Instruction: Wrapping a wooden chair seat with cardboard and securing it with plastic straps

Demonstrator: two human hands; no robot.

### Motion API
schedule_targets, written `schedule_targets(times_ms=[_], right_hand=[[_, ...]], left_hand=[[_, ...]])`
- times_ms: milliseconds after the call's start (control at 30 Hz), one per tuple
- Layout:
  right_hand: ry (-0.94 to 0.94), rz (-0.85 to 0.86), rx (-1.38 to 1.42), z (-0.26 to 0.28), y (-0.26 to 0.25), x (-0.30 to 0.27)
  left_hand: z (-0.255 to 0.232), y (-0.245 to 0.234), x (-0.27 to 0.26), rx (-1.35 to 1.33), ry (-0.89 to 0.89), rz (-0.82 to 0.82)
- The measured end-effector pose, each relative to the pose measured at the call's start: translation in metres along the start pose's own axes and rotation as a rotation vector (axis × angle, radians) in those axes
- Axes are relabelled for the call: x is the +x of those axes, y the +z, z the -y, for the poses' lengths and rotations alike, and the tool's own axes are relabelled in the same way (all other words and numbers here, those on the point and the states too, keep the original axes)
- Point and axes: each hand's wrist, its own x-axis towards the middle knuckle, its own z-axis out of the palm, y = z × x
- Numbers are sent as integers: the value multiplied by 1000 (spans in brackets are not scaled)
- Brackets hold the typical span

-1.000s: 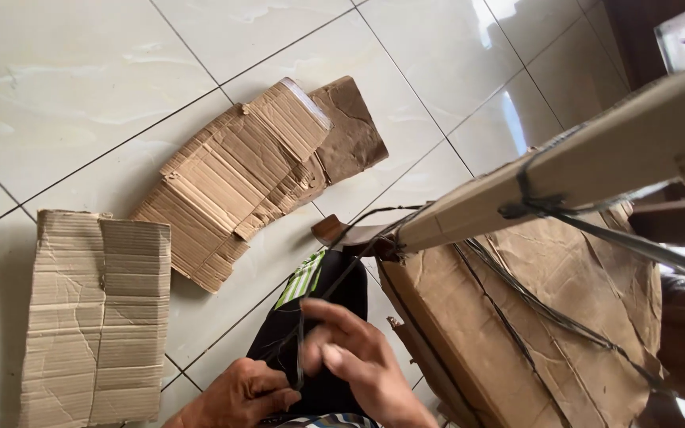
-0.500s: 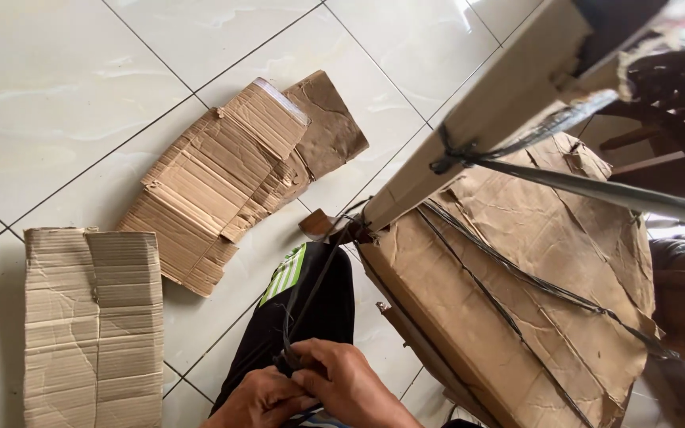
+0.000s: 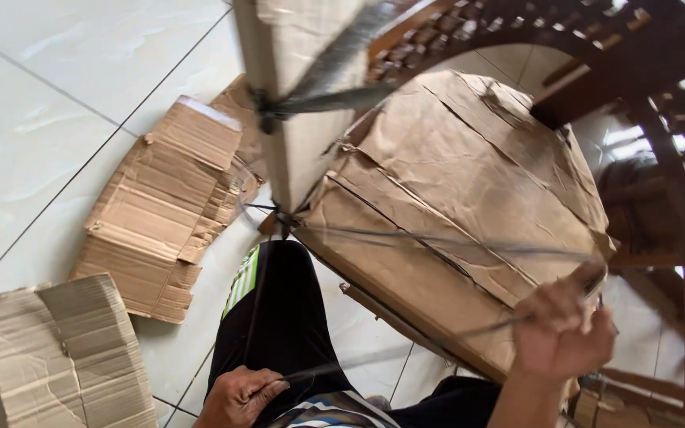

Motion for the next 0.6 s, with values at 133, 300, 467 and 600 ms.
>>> schedule_targets(times_ms=[133,300,467,600], right_hand=[[-326,-608,-247,45,-10,12],[-164,-917,-1162,81,-47,-6],[-511,-510,-2414,46,-2,-17],[-513,236,-2366,-16,10,-50]], left_hand=[[-14,2,1,37,-175,2],[-47,11,7,-29,-196,9],[-102,38,24,-151,109,166],[-140,51,45,-174,148,320]])
